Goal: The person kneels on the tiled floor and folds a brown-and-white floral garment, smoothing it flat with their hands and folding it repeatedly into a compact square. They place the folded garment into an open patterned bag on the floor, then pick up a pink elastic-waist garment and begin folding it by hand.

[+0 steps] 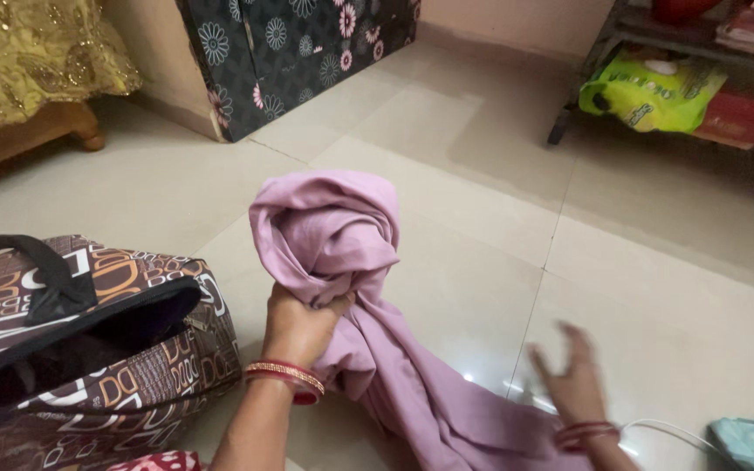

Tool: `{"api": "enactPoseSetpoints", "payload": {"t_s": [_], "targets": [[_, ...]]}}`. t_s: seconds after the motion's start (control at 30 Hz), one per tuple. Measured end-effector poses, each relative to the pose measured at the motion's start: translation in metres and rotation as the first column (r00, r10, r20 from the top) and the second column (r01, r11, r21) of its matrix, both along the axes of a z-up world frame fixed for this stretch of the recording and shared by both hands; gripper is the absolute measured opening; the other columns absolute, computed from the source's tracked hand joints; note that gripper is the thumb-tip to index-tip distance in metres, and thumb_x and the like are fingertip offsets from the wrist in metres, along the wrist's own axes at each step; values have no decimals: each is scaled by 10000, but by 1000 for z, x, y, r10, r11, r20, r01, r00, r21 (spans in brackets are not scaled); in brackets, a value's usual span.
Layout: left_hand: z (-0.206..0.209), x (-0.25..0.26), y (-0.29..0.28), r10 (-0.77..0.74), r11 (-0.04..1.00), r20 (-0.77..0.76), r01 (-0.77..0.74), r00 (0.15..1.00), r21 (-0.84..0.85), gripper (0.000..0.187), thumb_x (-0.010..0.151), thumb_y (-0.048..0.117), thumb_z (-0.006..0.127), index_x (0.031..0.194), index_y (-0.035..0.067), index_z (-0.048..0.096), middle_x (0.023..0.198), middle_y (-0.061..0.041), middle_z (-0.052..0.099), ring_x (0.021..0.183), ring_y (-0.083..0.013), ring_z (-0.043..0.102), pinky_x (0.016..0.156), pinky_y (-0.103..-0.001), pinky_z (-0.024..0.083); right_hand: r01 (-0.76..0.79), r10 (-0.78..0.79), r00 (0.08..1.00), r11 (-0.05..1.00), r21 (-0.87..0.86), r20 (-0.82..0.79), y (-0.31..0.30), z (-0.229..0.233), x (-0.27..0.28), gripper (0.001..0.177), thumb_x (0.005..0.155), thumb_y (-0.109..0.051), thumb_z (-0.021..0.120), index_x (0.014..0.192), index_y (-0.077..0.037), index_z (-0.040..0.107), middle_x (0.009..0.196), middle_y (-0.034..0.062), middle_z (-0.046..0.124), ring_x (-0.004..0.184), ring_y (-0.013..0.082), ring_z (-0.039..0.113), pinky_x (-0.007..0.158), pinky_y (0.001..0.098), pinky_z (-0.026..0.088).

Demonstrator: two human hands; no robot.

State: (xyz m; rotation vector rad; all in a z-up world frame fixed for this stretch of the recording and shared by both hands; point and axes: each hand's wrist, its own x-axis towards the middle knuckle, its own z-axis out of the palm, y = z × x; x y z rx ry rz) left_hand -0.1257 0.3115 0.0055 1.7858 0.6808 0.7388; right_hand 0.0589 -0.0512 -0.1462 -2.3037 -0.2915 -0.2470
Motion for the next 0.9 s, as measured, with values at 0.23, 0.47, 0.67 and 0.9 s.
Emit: {"api": "enactPoseSetpoints", "payload": {"t_s": [0.23,0.47,0.67,0.9], "targets": [[-19,11,-25,23,990,-44,-29,999,-138,658,622,166,927,1194,-7,651,1112,-142,767,1011,-234,743,903,-353,567,-705,681,709,677,209,184,135,105,-156,1082,744,-303,866,1569,-24,224,1635,252,206,1533,389,157,1182,489,172],[-29,14,-42,-229,660,86,220,970,-718,914,673,286,865,1442,-25,481,1366,-213,676,1205,-298,689,989,-373,558,-496,537,843,754,430,32,156,93,-158,886,650,110,522,1516,-56,442,1498,199,532,1429,271,469,1087,378,461],[-33,4,-56,-640,757,-255,652,725,-48,1464,591,400,1014,1582,14,7,1650,-232,231,1541,-305,244,1222,-360,267,98,515,753,528,844,-410,127,30,-98,447,868,108,496,1273,46,676,1076,153,767,931,242,720,836,369,572],[-44,-4,-68,-529,737,-602,675,598,23,1286,625,363,939,1601,110,141,1638,-149,304,1535,-275,273,1233,-332,272,151,383,745,702,696,-547,99,-12,-60,405,926,-60,550,1306,31,655,1123,191,769,930,251,740,827,340,599]]}}
